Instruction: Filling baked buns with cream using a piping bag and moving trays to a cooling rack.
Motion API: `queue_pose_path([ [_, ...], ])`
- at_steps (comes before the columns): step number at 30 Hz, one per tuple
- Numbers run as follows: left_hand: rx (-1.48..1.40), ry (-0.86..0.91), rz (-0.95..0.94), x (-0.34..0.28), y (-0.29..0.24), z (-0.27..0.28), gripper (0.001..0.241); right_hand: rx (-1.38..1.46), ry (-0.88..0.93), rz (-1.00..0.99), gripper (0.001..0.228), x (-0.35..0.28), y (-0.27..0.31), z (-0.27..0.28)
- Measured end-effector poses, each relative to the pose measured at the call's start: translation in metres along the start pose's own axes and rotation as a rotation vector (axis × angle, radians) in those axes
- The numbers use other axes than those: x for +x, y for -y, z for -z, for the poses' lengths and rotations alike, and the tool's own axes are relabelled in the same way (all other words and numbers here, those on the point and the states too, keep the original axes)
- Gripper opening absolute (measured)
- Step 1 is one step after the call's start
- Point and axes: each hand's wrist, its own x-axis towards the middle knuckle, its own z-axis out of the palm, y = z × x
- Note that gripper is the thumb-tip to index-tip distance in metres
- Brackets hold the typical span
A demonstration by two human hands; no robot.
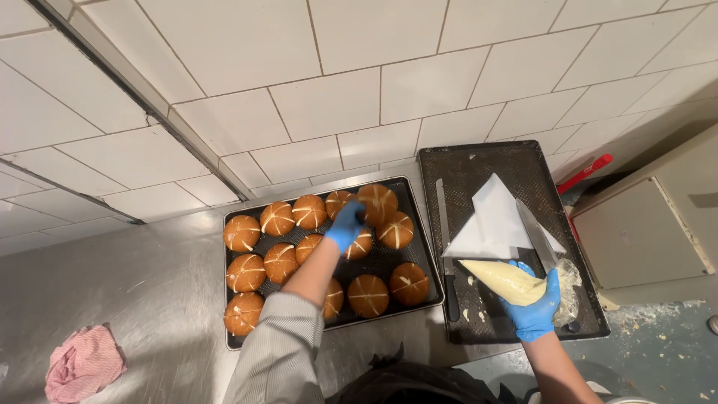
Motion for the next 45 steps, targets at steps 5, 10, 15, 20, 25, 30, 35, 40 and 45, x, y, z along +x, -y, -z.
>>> queue_pose_path([
  [5, 0.908, 0.132, -0.220, 0.007, -0.040, -0.056, 0.035, -0.066, -0.032, 0.011, 0.080, 0.009, 0.008, 0.006],
  [10, 0.532, -0.319, 0.230, 0.074, -0.018, -0.052, 0.030, -0.058, -0.100, 0.060, 0.079, 0.021, 0.020, 0.038],
  [15, 1.148, -0.241, -0.060, 0.086, -0.021, -0.047, 0.052, -0.146, -0.167, 0.071, 0.083, 0.009, 0.018, 0.053],
  [20, 1.434, -0.352, -0.374, 0.062, -0.022, -0.035, 0.052, -0.129, -0.128, 0.010, 0.089, 0.032, 0.007, 0.121],
  [25, 1.018, -0.245, -0.715, -0.091, -0.053, -0.010, 0.046, 0.140, -0.129, -0.187, 0.101, 0.034, 0.006, 0.093],
  [30, 0.794, -0.686, -0.929, -0.304, -0.083, 0.065, 0.026, 0.002, -0.311, -0.232, 0.087, 0.024, -0.006, 0.084],
  [35, 0.708, -1.216, -0.900, -0.440, -0.044, 0.214, 0.028, -0.143, -0.460, -0.260, 0.076, -0.002, -0.013, 0.045],
  [40, 0.654, -1.273, -0.818, -0.474, -0.014, 0.282, 0.024, -0.242, -0.523, -0.281, 0.070, 0.004, -0.044, 0.021],
  [45, 0.140, -1.001, -0.575, -0.445, -0.032, 0.277, 0.038, -0.692, 0.088, -0.140, 0.042, 0.027, -0.076, 0.017],
])
